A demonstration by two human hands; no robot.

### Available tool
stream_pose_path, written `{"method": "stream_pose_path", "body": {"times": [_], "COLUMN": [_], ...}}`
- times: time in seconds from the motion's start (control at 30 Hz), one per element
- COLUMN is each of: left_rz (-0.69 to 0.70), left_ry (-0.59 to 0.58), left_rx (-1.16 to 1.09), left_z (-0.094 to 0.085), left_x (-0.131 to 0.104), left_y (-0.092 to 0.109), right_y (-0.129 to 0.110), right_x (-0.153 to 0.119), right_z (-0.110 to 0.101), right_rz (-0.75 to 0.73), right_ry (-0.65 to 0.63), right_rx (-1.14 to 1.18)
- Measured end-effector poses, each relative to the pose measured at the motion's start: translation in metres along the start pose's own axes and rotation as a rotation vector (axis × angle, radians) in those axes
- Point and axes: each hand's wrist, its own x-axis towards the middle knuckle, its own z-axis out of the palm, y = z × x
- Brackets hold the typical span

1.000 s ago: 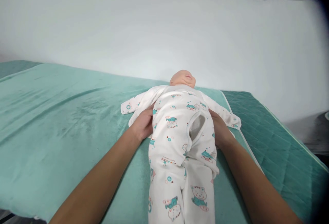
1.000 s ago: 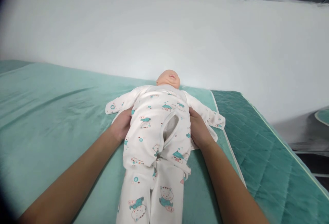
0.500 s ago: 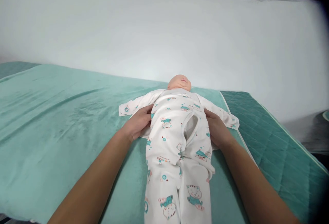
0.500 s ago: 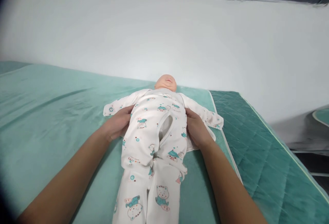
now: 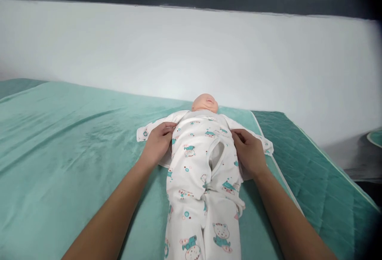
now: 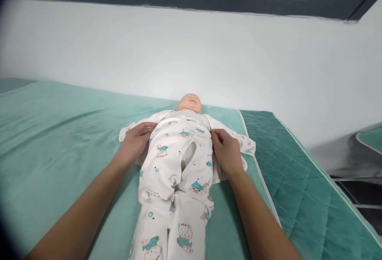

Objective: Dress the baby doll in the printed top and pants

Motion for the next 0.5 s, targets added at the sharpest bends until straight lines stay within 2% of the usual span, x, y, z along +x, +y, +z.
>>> {"method": "stream_pose_path", "body": {"times": [0.07, 0.17, 0.3, 0.43, 0.5], "left_rz": [0.118, 0.247, 0.358, 0.359, 0.363], "left_ry": [0.089, 0.072, -0.09, -0.373, -0.472], "left_rx": [0.098, 0.181, 0.301, 0.312, 0.367], "left_z": [0.001, 0.009, 0.028, 0.041, 0.043], "left_x": [0.005, 0.019, 0.046, 0.064, 0.065], "left_y": [0.004, 0.013, 0.032, 0.051, 0.058], "right_y": [-0.008, -0.018, -0.016, -0.007, -0.007], "right_x": [0.006, 0.02, 0.034, 0.036, 0.035], "right_z": [0.001, 0.006, 0.01, 0.007, 0.005], "right_rz": [-0.115, -0.254, -0.289, -0.224, -0.221], "right_ry": [0.063, -0.008, -0.189, -0.262, -0.315], "right_rx": [-0.033, 0.028, 0.124, 0.184, 0.182]}}
